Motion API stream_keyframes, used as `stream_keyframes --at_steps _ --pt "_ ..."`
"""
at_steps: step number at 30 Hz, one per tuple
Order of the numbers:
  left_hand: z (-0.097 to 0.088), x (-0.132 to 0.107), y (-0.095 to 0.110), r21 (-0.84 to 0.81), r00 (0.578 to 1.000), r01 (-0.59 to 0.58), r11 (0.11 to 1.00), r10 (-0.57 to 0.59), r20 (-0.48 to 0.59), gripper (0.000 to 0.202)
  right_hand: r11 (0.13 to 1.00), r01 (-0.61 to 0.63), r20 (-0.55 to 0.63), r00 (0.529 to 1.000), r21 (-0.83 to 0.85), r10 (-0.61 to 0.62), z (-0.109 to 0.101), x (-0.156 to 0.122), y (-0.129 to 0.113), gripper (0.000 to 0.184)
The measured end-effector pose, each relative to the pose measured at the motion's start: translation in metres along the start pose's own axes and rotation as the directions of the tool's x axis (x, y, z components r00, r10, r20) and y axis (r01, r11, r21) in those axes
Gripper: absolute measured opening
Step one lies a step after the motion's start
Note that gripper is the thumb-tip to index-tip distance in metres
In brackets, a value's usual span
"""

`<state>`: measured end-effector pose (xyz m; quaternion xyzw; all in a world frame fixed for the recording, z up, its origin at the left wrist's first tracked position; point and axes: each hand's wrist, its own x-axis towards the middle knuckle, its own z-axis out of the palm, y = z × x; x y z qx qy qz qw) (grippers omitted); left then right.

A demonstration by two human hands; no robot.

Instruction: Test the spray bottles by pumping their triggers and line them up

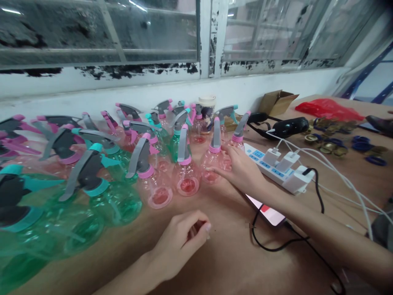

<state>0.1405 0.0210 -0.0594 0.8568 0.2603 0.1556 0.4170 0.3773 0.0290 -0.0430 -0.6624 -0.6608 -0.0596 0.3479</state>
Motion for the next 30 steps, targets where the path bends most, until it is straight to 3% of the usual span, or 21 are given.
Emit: stream_keyframes --at_steps 4,8,14,24,30 --pt "-0.006 0.014 0.007 -0.004 1.000 0.003 1.000 -0.003 -0.023 0.020 0.999 -0.019 -0.017 1.000 0.036 0.020 -0.022 -0.009 0.005 0.048" --pt "-0.007 0.026 0.012 -0.023 0.997 -0.017 1.000 0.016 -0.080 0.016 0.988 -0.155 -0.049 0.987 0.004 0.155 -0.045 -0.010 0.019 0.032" --pt "-0.003 0.031 0.017 -0.012 0.997 -0.023 1.000 0.022 -0.074 0.016 0.924 -0.366 -0.043 0.931 -0.111 0.364 -0.047 0.014 0.046 0.048" --pt "-0.003 0.027 0.016 -0.014 0.997 -0.025 1.000 0.023 -0.075 0.015 0.936 -0.315 -0.033 0.949 -0.157 0.314 -0.018 0.043 0.050 0.045" --pt "-0.006 0.018 0.021 -0.001 0.995 -0.049 0.999 0.049 -0.091 0.013 0.939 -0.274 -0.134 0.959 -0.206 0.251 -0.028 0.036 0.040 0.047"
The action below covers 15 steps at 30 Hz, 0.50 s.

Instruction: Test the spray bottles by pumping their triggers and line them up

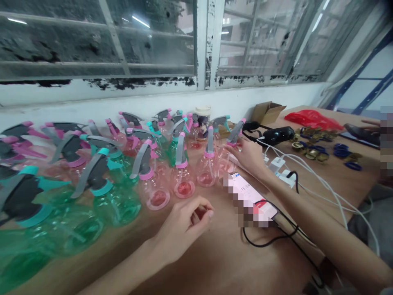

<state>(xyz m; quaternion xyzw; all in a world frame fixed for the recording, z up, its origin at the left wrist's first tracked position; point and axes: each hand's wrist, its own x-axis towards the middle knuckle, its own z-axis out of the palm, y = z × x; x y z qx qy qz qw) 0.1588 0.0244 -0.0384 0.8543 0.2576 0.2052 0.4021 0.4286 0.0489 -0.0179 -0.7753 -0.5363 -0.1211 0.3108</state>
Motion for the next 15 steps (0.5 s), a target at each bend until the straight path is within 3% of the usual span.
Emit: stream_keyframes --at_steps 5,8,12,15 --pt "-0.009 -0.017 0.004 0.018 0.999 -0.006 1.000 0.007 -0.046 0.011 1.000 0.027 -0.142 0.990 -0.002 -0.027 -0.039 -0.030 0.000 0.053" --pt "-0.016 -0.032 0.005 0.032 0.998 -0.010 0.999 0.013 -0.069 0.014 0.991 0.081 -0.172 0.983 0.107 -0.061 -0.064 -0.062 -0.008 0.051" --pt "-0.027 -0.053 0.008 0.068 0.990 -0.002 0.998 0.011 -0.142 0.011 0.947 0.190 -0.052 0.982 0.259 -0.183 -0.077 -0.103 -0.041 0.044" --pt "-0.037 -0.071 0.013 0.066 0.976 0.039 0.997 -0.024 -0.215 0.017 0.864 0.298 0.059 0.935 0.407 -0.351 -0.070 -0.124 -0.080 0.033"
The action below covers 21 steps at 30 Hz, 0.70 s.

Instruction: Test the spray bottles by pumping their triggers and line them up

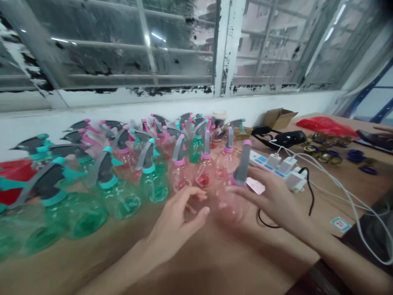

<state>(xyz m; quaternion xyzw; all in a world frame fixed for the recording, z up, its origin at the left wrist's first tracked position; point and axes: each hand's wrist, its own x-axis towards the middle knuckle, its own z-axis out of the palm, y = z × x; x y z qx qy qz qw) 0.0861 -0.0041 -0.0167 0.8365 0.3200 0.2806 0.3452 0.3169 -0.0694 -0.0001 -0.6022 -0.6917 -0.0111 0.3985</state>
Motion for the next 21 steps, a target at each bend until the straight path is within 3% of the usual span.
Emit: stream_keyframes --at_steps 5,10,16,21 --pt "-0.031 -0.035 0.002 -0.023 0.994 -0.016 1.000 0.014 -0.110 0.051 0.969 0.179 0.141 0.969 0.169 -0.204 0.051 0.005 -0.060 0.015" --pt "-0.065 -0.074 -0.002 0.004 0.982 0.065 0.998 -0.063 -0.179 0.062 0.886 0.338 0.210 0.886 0.317 -0.413 0.094 0.010 -0.107 0.003" --pt "-0.090 -0.099 -0.009 0.080 0.956 0.117 0.990 -0.091 -0.278 0.051 0.837 0.396 0.179 0.855 0.378 -0.486 0.132 0.012 -0.140 0.010" --pt "-0.097 -0.103 -0.010 0.050 0.939 0.157 0.986 -0.134 -0.318 0.045 0.823 0.406 0.138 0.860 0.397 -0.491 0.147 0.014 -0.152 0.016"
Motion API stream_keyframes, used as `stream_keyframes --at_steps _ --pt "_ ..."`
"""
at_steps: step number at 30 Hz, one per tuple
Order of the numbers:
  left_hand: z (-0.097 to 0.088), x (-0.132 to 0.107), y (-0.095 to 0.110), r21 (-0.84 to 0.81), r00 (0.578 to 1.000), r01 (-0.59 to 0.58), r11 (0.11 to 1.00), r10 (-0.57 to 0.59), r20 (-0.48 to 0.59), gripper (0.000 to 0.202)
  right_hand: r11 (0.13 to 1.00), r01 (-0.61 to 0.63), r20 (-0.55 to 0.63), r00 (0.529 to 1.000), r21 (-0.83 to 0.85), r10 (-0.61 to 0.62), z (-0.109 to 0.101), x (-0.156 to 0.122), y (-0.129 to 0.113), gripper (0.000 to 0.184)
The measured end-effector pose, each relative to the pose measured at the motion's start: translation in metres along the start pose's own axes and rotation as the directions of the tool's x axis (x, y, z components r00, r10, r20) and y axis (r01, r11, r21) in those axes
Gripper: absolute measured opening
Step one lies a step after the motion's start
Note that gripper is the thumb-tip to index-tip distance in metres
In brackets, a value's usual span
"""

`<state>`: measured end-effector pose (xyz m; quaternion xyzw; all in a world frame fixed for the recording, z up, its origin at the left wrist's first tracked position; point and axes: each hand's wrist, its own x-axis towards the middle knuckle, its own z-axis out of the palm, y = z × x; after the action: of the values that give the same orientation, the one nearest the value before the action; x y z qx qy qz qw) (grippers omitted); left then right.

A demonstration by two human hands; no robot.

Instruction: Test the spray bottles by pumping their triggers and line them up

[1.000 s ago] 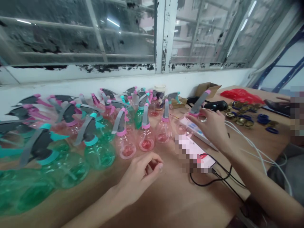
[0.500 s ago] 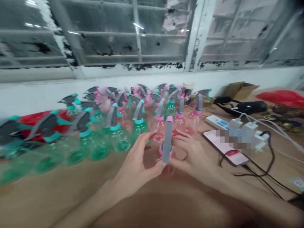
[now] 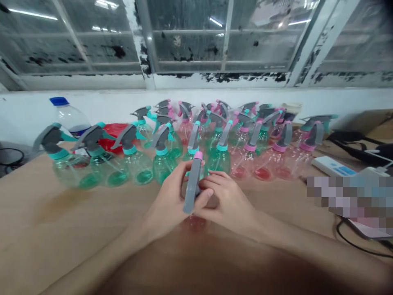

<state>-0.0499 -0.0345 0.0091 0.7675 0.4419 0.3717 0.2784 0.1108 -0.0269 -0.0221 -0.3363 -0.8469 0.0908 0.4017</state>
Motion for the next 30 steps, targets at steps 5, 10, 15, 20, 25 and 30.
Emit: stream_keyframes --at_steps 5,10,15,20,25,30 --pt "-0.001 0.002 0.000 0.002 1.000 -0.022 1.000 0.022 -0.002 0.030 1.000 0.011 0.062 0.998 0.006 -0.011 0.002 -0.003 0.005 0.041" --pt "0.010 0.005 -0.006 -0.077 0.994 -0.108 0.991 0.108 -0.008 0.022 0.999 -0.014 0.228 0.974 0.036 0.005 -0.004 -0.022 0.024 0.077" --pt "0.023 0.011 -0.006 -0.087 0.994 -0.103 0.991 0.101 -0.034 0.027 0.995 -0.101 0.319 0.942 -0.016 0.101 -0.012 -0.052 0.056 0.078" --pt "0.025 0.019 -0.002 -0.099 0.996 -0.087 0.991 0.086 -0.015 0.029 0.983 -0.129 0.339 0.926 -0.127 0.165 -0.012 -0.079 0.083 0.060" --pt "0.028 0.022 -0.005 -0.111 0.995 -0.099 0.989 0.095 -0.037 0.032 0.977 -0.122 0.315 0.933 -0.176 0.173 -0.010 -0.088 0.093 0.048" --pt "0.032 0.023 -0.010 -0.107 0.999 -0.045 0.993 0.041 -0.035 0.033 0.983 -0.086 0.323 0.937 -0.160 0.134 -0.009 -0.087 0.092 0.043"
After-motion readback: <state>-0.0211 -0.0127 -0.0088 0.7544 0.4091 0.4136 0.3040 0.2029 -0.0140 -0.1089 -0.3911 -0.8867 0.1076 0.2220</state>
